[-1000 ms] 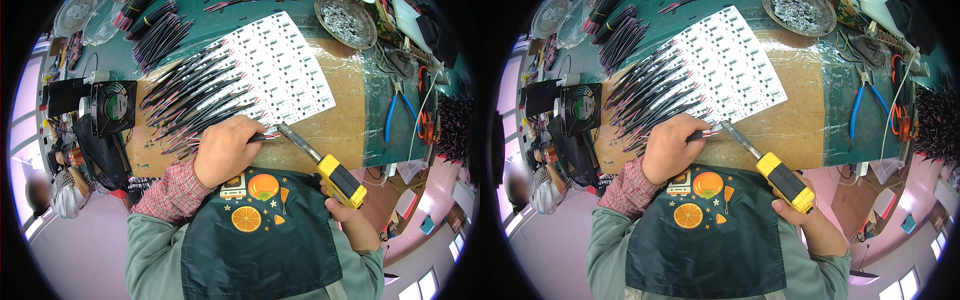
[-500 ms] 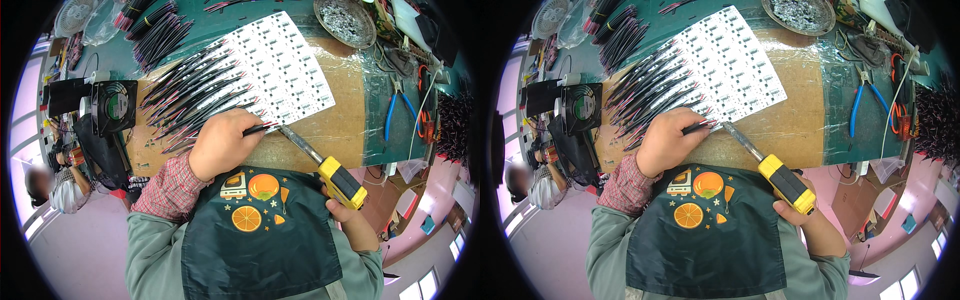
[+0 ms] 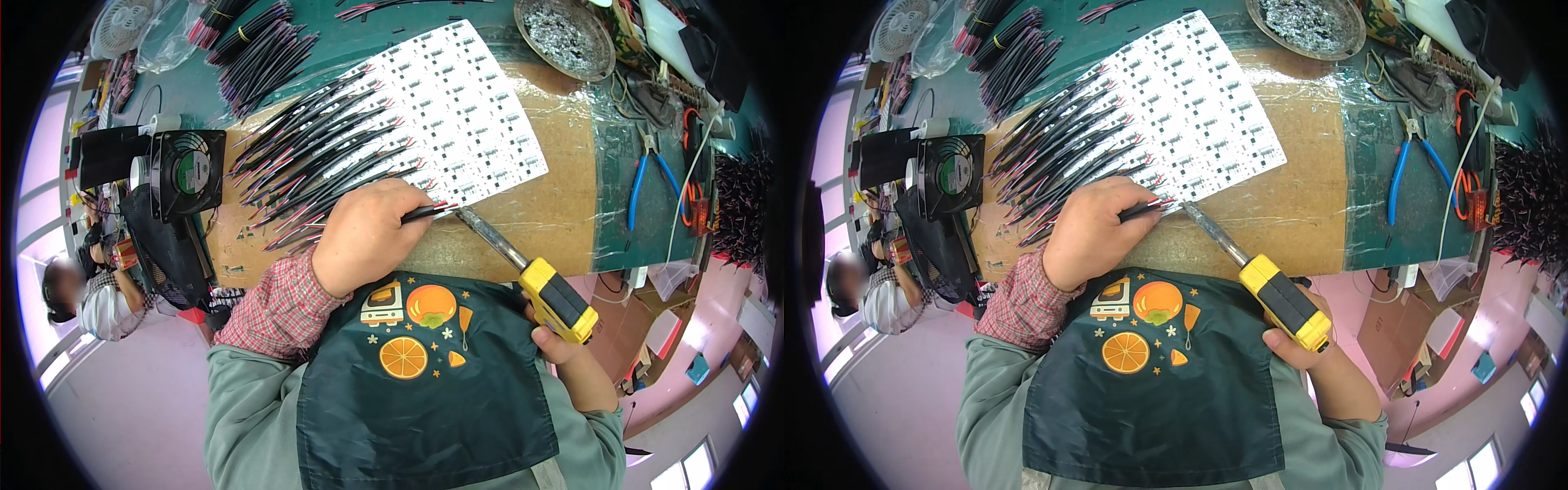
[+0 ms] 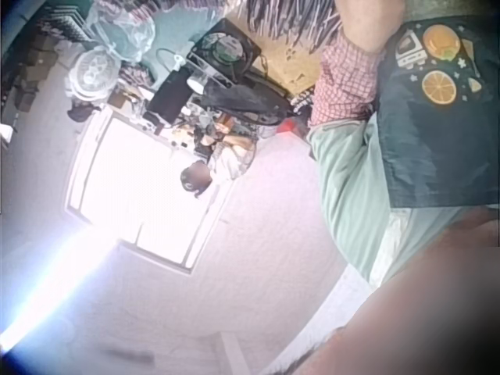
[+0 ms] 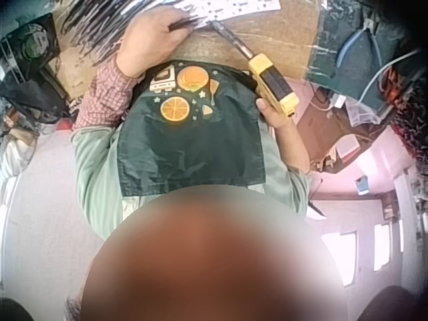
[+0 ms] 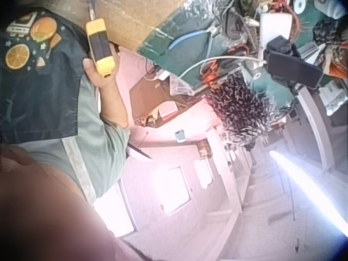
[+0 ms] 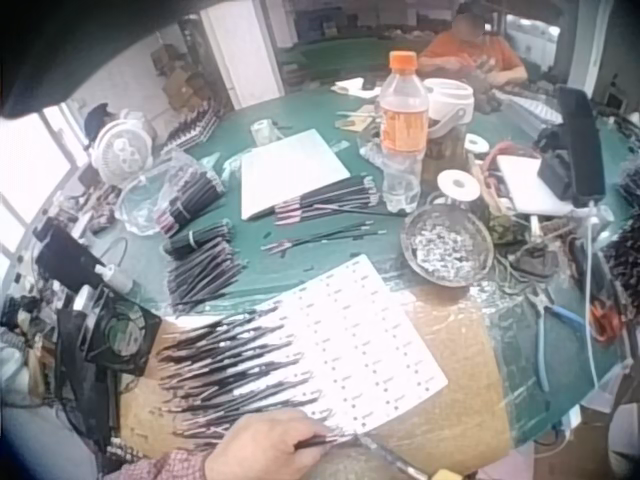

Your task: The person solders multiple wire bundles onto a circuit board assembly using a soldering iron.

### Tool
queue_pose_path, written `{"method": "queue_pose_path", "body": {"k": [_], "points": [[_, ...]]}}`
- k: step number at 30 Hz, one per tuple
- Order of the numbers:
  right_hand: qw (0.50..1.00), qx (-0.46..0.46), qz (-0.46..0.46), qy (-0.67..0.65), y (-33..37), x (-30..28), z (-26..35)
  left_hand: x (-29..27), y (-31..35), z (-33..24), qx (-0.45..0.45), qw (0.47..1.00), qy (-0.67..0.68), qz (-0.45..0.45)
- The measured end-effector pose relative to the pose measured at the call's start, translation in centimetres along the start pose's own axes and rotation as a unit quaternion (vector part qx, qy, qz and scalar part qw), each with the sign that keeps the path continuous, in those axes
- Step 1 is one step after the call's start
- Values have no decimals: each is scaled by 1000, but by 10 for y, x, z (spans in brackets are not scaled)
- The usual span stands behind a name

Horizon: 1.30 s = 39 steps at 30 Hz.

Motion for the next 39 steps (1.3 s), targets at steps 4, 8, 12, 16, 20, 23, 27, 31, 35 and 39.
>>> {"method": "queue_pose_path", "body": {"k": [4,8,12,16,20,23,27,31,35,39], "points": [[1000,-8,17,12,-2,-5,4,0,1,0,-2,1000,0,1],[995,24,-25,-97,-10,-6,8,-1,3,-1,-5,1000,18,4],[972,65,-66,-215,-35,1,23,-4,2,4,18,998,48,31],[973,4,-76,-220,-55,-8,30,-34,3,-4,-4,997,47,56],[966,16,-82,-244,-74,-9,25,-86,-12,3,-111,983,149,0],[962,16,-78,-261,-80,-7,23,-123,-30,6,-156,978,117,-69],[959,21,-91,-267,-79,-8,23,-138,-88,26,-50,996,-54,-46],[959,22,-100,-264,-80,-8,21,-114,-155,46,50,986,-144,-69],[958,25,-97,-270,-80,-7,22,-97,-211,41,65,980,-180,-57],[958,24,-87,-273,-80,-7,22,-86,-243,49,111,959,-257,-48]]}}
Point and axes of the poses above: each hand's wrist, its own y-axis away from the middle knuckle, its own x-axis out of the palm, z = x × y, the point moved 3 cm from there along -y, towards the middle knuckle, and after that the axes turned 1 degree about x, right-handed, at the moved point
